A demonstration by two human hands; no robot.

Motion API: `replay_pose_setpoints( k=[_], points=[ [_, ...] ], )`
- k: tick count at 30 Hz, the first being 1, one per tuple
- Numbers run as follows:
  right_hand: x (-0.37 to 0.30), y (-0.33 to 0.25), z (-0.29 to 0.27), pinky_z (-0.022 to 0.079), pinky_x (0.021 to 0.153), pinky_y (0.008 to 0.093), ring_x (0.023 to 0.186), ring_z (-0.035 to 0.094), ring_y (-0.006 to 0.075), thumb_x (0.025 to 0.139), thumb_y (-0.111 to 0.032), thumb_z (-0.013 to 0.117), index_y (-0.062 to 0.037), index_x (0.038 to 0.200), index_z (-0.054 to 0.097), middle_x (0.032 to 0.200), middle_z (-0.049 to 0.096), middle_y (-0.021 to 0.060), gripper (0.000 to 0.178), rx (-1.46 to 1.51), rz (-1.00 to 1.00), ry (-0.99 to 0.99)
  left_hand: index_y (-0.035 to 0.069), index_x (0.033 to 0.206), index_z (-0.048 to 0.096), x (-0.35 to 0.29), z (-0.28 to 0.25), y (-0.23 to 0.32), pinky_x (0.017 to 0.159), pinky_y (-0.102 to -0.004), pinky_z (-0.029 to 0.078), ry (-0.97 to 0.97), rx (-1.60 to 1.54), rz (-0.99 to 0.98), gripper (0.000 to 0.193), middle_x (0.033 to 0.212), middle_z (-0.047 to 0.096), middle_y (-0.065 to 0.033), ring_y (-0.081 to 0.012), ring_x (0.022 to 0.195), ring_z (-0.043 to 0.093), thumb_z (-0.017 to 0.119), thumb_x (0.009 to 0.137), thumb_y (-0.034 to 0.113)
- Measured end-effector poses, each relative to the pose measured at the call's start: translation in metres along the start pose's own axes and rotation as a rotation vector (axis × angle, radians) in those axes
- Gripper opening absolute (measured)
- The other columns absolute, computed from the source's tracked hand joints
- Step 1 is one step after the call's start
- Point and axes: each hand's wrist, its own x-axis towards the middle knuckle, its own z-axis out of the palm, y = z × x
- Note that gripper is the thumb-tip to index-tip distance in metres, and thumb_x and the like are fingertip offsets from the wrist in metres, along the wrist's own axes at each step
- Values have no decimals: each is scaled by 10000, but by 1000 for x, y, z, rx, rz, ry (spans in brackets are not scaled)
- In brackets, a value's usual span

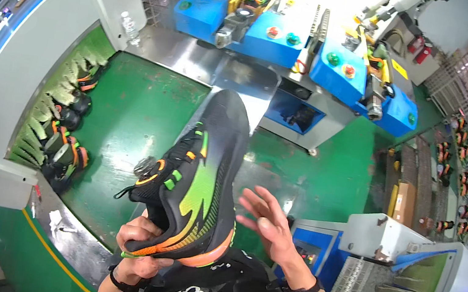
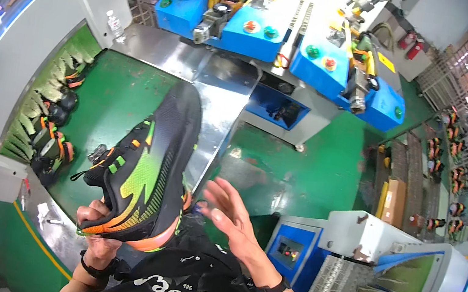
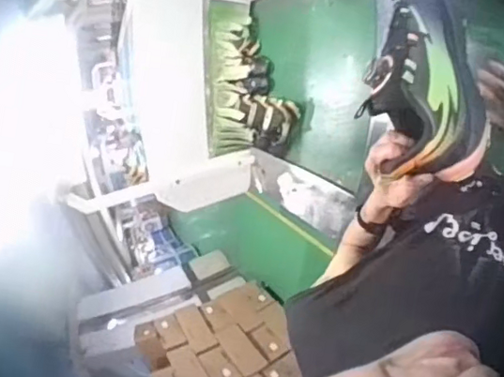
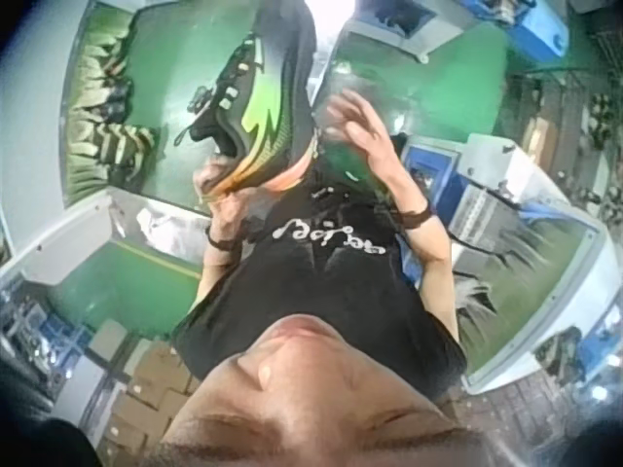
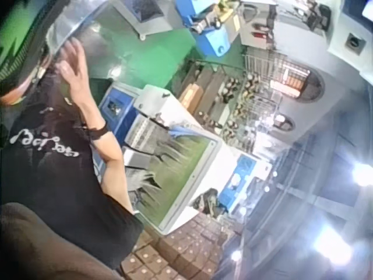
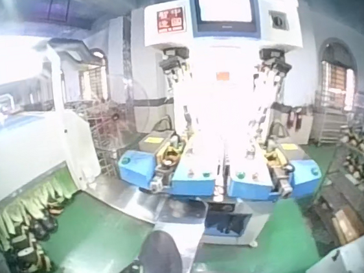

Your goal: Operating an industrial machine to press or attach soles to shoes in a factory setting.

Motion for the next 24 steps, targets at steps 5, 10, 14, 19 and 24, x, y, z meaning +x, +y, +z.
replay_pose_setpoints(
  k=[5, 10, 14, 19, 24],
  points=[
    [-6, -33, 61, 338, 1083, 323, 1331, 380, 176, 995, -279, 482, -10, 1523, 159, 1487, 351, 112, 675, 377, 93, -49, 74, 880, 516, 14, 22, 7, 589, -295, 431, -301, 230, 234, 526, 771, 620, -96, -193, 612, 583, 924, 566, 182],
    [-31, -36, 49, 323, 1088, 322, 1305, 412, 183, 1007, -248, 458, 36, 1511, 153, 1433, 429, 120, 654, 70, -117, 42, 19, 922, 602, 40, 48, 43, 687, -314, 525, -592, 297, 22, 463, 837, 678, -120, -232, 740, 686, 901, 621, 205],
    [-52, -33, 46, 214, 1137, 347, 1373, 327, 224, 1016, -304, 426, 77, 1502, 43, 1494, 358, 150, 727, -81, -101, 147, -28, 967, 684, 63, 65, 66, 732, -300, 509, -930, 310, -309, 345, 884, 695, -128, -251, 813, 688, 808, 727, 187],
    [-64, -33, 53, 245, 1117, 323, 1347, 360, 205, 999, -208, 446, 63, 1503, 110, 1476, 372, 165, 664, -127, -300, 235, -41, 913, 687, 46, 70, 64, 705, -284, 504, -864, 287, -216, 202, 867, 701, -123, -220, 766, 688, 770, 750, 45],
    [-51, -55, 57, 418, 942, 286, 1028, 560, 153, 955, -93, 521, 87, 1449, 259, 1231, 573, 151, 587, -237, -439, 394, -18, 957, 699, 47, 65, 64, 788, -239, 502, -952, 96, -556, 245, 925, 719, -91, -142, 893, 681, 786, 728, -1]
  ],
)
